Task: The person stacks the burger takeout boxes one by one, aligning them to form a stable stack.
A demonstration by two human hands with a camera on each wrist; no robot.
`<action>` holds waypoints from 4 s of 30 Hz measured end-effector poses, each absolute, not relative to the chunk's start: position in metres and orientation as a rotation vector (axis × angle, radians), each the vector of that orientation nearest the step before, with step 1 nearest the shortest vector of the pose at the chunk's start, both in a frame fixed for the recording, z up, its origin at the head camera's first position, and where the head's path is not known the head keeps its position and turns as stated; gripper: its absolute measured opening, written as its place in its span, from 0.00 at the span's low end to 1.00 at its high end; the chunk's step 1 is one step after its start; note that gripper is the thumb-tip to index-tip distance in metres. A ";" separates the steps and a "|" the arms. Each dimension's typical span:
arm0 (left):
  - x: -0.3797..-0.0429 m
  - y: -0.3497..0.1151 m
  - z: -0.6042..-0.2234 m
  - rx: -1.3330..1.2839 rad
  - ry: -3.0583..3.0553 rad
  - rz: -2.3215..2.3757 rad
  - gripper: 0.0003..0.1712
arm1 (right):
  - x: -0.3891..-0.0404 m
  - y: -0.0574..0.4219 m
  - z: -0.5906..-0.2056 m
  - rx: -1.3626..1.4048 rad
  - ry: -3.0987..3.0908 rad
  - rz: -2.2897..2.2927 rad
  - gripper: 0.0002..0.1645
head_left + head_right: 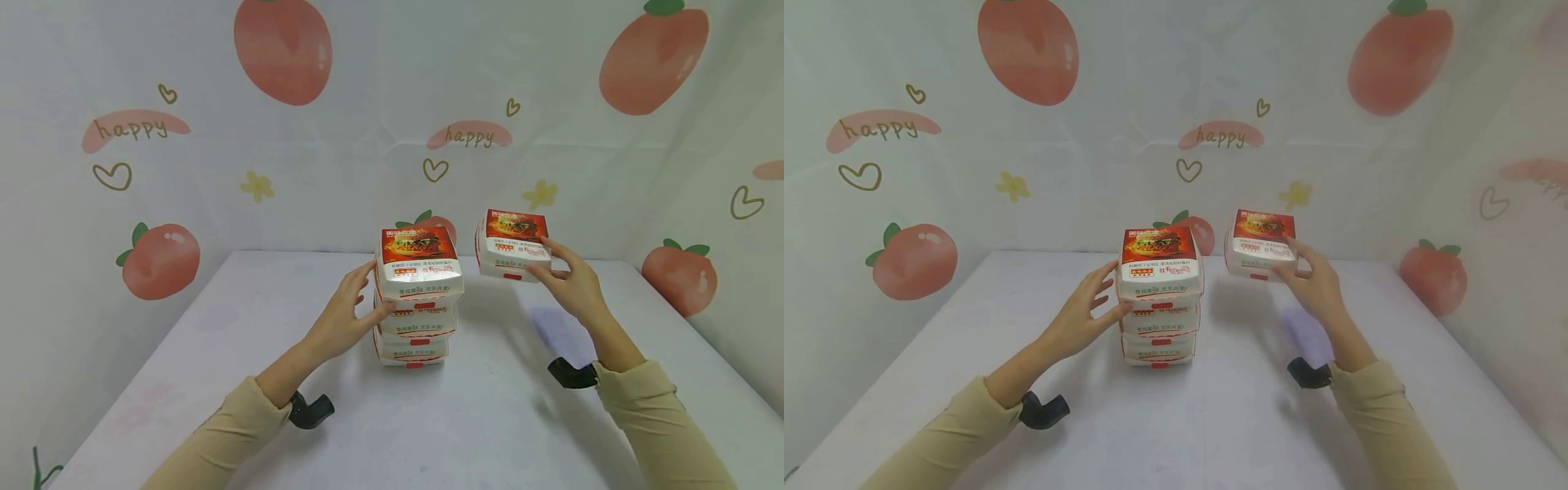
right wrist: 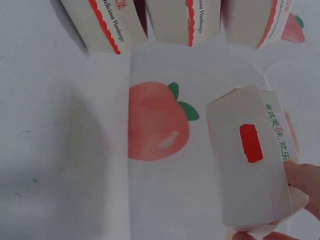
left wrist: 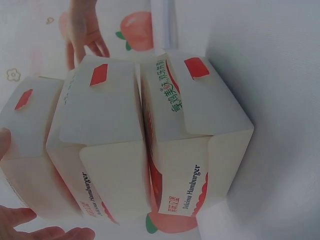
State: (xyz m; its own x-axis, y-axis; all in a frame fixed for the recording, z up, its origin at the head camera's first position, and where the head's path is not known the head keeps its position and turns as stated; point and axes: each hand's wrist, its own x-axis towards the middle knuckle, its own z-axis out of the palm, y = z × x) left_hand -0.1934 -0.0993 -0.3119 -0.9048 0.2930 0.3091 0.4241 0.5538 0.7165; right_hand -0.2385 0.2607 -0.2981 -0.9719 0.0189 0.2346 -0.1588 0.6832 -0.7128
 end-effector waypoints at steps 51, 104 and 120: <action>-0.193 -0.099 -0.312 -0.605 -2.626 -1.334 0.43 | -0.207 0.234 -0.236 0.279 -2.508 1.168 0.36; -0.193 -0.099 -0.312 -0.622 -2.629 -1.326 0.43 | -0.199 0.173 -0.227 0.662 -2.483 1.254 0.34; -0.194 -0.099 -0.311 -0.607 -2.638 -1.318 0.43 | -0.200 0.165 -0.229 0.701 -2.501 1.259 0.35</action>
State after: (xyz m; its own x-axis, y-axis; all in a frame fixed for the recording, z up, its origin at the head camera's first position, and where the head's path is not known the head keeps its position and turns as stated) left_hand -0.1936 -0.0991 -0.3112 -0.9105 0.2947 0.2902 0.4090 0.5376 0.7374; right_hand -0.2000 0.1647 -0.2290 -0.8517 -0.3037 0.4270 -0.5239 0.5100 -0.6822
